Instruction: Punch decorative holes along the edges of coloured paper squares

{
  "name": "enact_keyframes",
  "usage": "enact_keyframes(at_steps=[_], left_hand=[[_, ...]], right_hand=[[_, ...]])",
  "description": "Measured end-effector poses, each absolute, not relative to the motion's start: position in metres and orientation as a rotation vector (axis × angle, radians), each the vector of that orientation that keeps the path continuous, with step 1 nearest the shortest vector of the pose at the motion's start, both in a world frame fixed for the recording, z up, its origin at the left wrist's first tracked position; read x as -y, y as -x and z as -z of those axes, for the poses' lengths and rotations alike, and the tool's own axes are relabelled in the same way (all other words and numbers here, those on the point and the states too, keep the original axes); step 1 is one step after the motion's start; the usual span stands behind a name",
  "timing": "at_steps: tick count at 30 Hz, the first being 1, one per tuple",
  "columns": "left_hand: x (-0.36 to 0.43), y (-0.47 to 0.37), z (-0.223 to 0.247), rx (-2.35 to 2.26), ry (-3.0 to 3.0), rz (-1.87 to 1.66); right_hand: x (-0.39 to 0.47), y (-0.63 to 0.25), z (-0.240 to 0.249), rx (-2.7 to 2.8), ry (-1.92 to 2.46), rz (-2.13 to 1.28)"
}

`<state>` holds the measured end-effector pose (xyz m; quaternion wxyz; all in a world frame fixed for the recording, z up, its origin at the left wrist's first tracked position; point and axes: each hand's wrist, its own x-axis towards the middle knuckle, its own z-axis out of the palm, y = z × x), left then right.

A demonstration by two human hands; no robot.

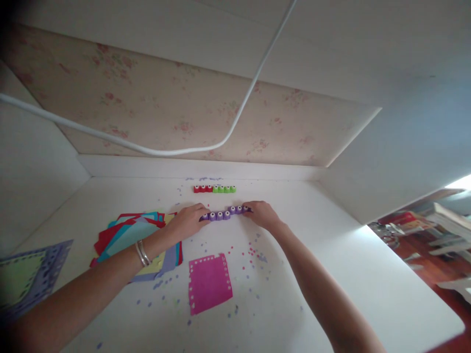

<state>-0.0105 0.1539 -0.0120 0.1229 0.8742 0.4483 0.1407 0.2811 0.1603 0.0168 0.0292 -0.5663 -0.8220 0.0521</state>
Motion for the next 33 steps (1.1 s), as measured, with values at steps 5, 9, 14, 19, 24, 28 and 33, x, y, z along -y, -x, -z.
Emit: enact_keyframes(at_steps=[5,9,14,19,24,28,33], left_hand=[[-0.156,0.026,0.009,-1.334,-2.534,-0.427],[-0.160,0.037,0.010,-1.356,-2.520,-0.438],[-0.166,0.046,0.012,-1.373,-2.513,-0.434],[-0.173,0.053,0.013,-1.396,-2.515,-0.437],[-0.181,0.057,0.010,-1.415,-2.521,-0.434],[-0.188,0.059,0.007,-1.420,-2.525,-0.425],[-0.195,0.060,0.005,-1.417,-2.529,-0.410]], right_hand=[[-0.170,-0.263,-0.020,2.550,1.723,-0.193],[-0.178,-0.252,-0.020,2.555,1.743,-0.199],[-0.189,-0.242,-0.019,2.586,1.701,-0.188],[-0.196,-0.234,-0.021,2.589,1.702,-0.189],[-0.205,-0.228,-0.021,2.571,1.753,-0.170],[-0.211,-0.225,-0.020,2.556,1.791,-0.150],[-0.215,-0.223,-0.021,2.552,1.807,-0.157]])
